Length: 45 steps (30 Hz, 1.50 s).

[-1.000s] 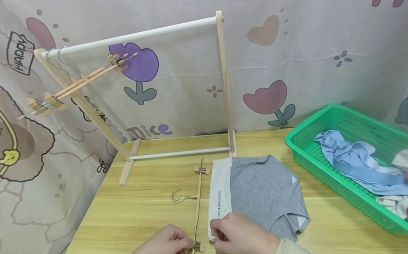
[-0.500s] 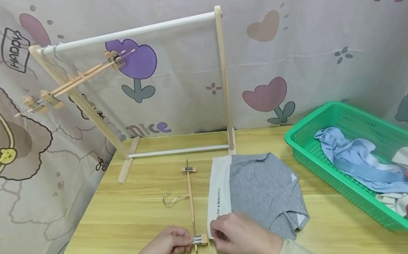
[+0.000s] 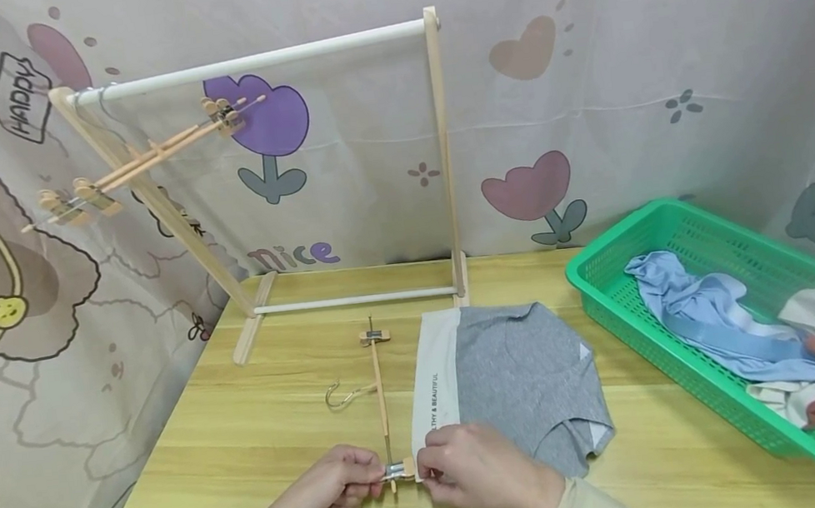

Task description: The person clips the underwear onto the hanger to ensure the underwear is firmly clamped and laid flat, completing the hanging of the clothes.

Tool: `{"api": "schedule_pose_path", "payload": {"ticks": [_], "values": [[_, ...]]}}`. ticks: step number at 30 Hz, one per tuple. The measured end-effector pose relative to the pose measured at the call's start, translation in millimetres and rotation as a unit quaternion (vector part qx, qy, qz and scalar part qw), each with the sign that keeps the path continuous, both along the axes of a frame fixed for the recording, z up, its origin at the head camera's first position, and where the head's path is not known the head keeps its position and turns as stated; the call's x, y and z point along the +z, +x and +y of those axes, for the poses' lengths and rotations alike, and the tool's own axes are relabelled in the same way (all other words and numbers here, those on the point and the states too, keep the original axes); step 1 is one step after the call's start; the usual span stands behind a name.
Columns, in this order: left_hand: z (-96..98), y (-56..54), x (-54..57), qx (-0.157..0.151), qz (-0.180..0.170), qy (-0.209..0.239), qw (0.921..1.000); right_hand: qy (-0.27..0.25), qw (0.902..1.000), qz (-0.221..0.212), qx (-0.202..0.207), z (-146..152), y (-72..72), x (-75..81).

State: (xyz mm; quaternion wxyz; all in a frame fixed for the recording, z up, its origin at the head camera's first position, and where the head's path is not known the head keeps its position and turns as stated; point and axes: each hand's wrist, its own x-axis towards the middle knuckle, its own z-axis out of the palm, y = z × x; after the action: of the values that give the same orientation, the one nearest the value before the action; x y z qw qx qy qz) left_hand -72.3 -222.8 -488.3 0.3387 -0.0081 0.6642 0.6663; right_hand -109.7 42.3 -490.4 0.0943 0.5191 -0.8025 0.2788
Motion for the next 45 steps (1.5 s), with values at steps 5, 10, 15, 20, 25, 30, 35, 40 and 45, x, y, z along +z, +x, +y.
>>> {"api": "schedule_pose_path", "payload": {"ticks": [5,10,15,20,25,30,35,40,45], "values": [[0.2,-1.3,0.2,-0.003,-0.006,0.006,1.0000,-0.005,0.9998,0.020,0.005,0,0.3,-0.1],[-0.4,-1.9,3.6,-0.004,-0.009,0.009,0.9999,-0.001,0.9995,0.030,0.003,1,0.7,-0.2],[-1.1,-2.1,5.4,-0.007,-0.007,0.005,0.9999,-0.002,0.9993,0.038,0.004,1,0.8,0.0],[1.7,-3.2,6.6,-0.014,-0.012,-0.001,0.9998,-0.009,0.9988,0.047,0.006,2,0.3,-0.4],[5.2,-4.9,7.1,-0.013,-0.015,-0.001,0.9998,-0.014,0.9989,0.044,0.008,2,0.0,-1.3],[8.3,-5.6,8.7,-0.015,-0.013,-0.004,0.9998,-0.018,0.9985,0.050,0.011,2,-0.2,-1.3],[11.7,-7.0,7.5,-0.021,-0.007,-0.015,0.9997,-0.022,0.9979,0.060,0.012,2,0.1,-0.7],[15.3,-7.9,6.6,-0.018,-0.008,-0.032,0.9993,-0.011,0.9982,0.058,0.014,2,0.4,-0.6],[16.0,-8.1,7.2,-0.020,-0.003,-0.046,0.9987,-0.013,0.9982,0.056,0.019,2,0.2,-1.7]]}}
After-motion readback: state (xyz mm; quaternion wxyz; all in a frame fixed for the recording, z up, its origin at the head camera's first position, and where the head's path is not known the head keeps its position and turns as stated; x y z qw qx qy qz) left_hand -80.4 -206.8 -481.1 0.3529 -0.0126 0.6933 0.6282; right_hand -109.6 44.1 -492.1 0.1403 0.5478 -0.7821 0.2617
